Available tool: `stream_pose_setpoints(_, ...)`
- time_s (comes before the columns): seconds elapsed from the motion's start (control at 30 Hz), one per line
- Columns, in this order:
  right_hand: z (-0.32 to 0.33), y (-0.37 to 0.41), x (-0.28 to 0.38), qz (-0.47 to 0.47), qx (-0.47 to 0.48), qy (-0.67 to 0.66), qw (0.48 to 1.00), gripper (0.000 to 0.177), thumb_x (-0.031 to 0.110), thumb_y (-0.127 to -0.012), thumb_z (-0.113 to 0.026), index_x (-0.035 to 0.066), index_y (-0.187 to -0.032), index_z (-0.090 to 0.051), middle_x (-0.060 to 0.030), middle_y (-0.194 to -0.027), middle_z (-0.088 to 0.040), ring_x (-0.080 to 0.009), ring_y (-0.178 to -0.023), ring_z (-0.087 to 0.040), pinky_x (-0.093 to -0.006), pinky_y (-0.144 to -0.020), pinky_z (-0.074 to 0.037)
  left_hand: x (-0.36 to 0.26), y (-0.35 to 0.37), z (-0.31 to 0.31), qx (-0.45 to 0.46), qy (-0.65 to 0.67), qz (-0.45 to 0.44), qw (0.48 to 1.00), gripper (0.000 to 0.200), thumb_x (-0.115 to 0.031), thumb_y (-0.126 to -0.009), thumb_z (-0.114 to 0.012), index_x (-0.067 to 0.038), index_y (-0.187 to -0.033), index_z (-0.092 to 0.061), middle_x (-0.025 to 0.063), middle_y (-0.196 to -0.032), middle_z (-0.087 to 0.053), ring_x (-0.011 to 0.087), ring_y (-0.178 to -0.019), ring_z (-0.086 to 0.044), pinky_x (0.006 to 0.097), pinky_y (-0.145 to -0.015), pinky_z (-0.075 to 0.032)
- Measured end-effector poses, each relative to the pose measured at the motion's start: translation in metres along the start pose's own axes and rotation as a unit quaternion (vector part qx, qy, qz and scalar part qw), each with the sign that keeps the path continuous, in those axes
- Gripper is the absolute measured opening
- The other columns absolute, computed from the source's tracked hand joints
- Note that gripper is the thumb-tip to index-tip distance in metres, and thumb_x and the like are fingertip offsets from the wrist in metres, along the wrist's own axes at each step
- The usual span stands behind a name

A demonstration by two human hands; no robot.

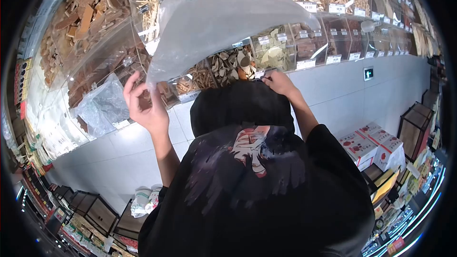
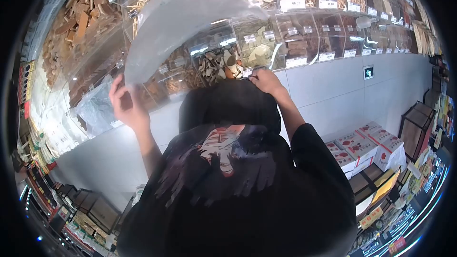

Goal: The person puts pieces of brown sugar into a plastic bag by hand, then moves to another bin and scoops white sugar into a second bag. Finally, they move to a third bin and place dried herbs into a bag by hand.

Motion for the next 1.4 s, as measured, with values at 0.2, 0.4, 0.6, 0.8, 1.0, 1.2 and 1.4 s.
stream_pose_setpoints(0.2, -0.015, -0.013, 0.035, 0.066, 0.074, 0.234, 0.967, 0.028, 0.031, -0.080, -0.074, 0.004, -0.084, -0.070, -0.0194, -0.086, -0.070, -0.0357, -0.087, -0.069, -0.0437, -0.077, -0.055, -0.007, -0.017, -0.012, 0.002, 0.011, -0.006, 1.000, 0.007, 0.002, -0.089, -0.065, 0.000, -0.095, -0.063, 0.0160, -0.128, -0.053, 0.0203, -0.111, -0.058, 0.0311, -0.091, -0.049)
stream_pose_setpoints(0.4, -0.044, -0.035, 0.022, 0.117, -0.019, 0.259, 0.959, 0.015, 0.018, -0.076, -0.061, 0.006, -0.076, -0.071, -0.0164, -0.078, -0.070, -0.0329, -0.078, -0.070, -0.0441, -0.070, -0.055, -0.003, -0.026, -0.022, -0.012, 0.058, 0.003, 0.998, 0.010, 0.005, -0.088, -0.063, 0.000, -0.096, -0.061, 0.0158, -0.125, -0.056, 0.0196, -0.107, -0.060, 0.0309, -0.091, -0.049)
stream_pose_setpoints(0.6, -0.035, -0.030, 0.029, 0.079, 0.001, 0.215, 0.973, 0.016, 0.020, -0.079, -0.062, 0.006, -0.078, -0.070, -0.0180, -0.079, -0.069, -0.0360, -0.079, -0.068, -0.0456, -0.072, -0.054, -0.002, -0.018, -0.022, -0.025, 0.066, 0.037, 0.997, 0.012, 0.008, -0.087, -0.060, 0.000, -0.096, -0.060, 0.0153, -0.122, -0.059, 0.0193, -0.106, -0.060, 0.0315, -0.090, -0.049)
stream_pose_setpoints(0.8, -0.033, -0.029, 0.031, 0.030, -0.064, 0.038, 0.997, 0.025, 0.023, -0.087, -0.059, 0.001, -0.079, -0.068, -0.0231, -0.081, -0.067, -0.0411, -0.083, -0.066, -0.0486, -0.076, -0.053, 0.000, -0.015, -0.029, -0.019, 0.102, 0.062, 0.993, 0.013, 0.010, -0.085, -0.057, 0.002, -0.096, -0.059, 0.0148, -0.121, -0.059, 0.0184, -0.105, -0.059, 0.0307, -0.090, -0.048)
stream_pose_setpoints(1.0, -0.037, -0.058, 0.055, 0.004, -0.074, 0.006, 0.997, 0.026, 0.024, -0.088, -0.058, 0.000, -0.084, -0.065, -0.0239, -0.085, -0.067, -0.0425, -0.084, -0.064, -0.0508, -0.077, -0.051, 0.003, -0.024, -0.037, -0.007, 0.104, 0.072, 0.992, 0.014, 0.010, -0.085, -0.056, 0.003, -0.097, -0.060, 0.0151, -0.122, -0.058, 0.0184, -0.105, -0.059, 0.0310, -0.091, -0.047)
stream_pose_setpoints(1.2, 0.000, -0.041, 0.073, 0.037, -0.006, -0.042, 0.998, 0.020, 0.017, -0.088, -0.056, -0.002, -0.091, -0.063, -0.0231, -0.088, -0.067, -0.0410, -0.090, -0.064, -0.0475, -0.082, -0.050, 0.001, -0.030, -0.036, -0.025, 0.097, 0.078, 0.992, 0.014, 0.010, -0.086, -0.055, 0.002, -0.097, -0.059, 0.0150, -0.122, -0.059, 0.0179, -0.103, -0.060, 0.0301, -0.089, -0.048)
stream_pose_setpoints(1.4, -0.016, -0.019, 0.017, 0.091, -0.135, -0.044, 0.986, 0.030, 0.013, -0.092, -0.052, 0.003, -0.120, -0.059, -0.0245, -0.110, -0.064, -0.0380, -0.106, -0.061, -0.0436, -0.090, -0.047, 0.007, -0.015, -0.029, -0.043, 0.114, 0.103, 0.987, 0.013, 0.012, -0.087, -0.056, 0.003, -0.097, -0.059, 0.0152, -0.121, -0.060, 0.0173, -0.102, -0.061, 0.0292, -0.088, -0.049)
Point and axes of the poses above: each hand's wrist, its own y-axis away from the middle knuckle, its own z-axis out of the back of the hand, x = y × z, the point moved 1 cm from there along -y, towards the middle knuckle
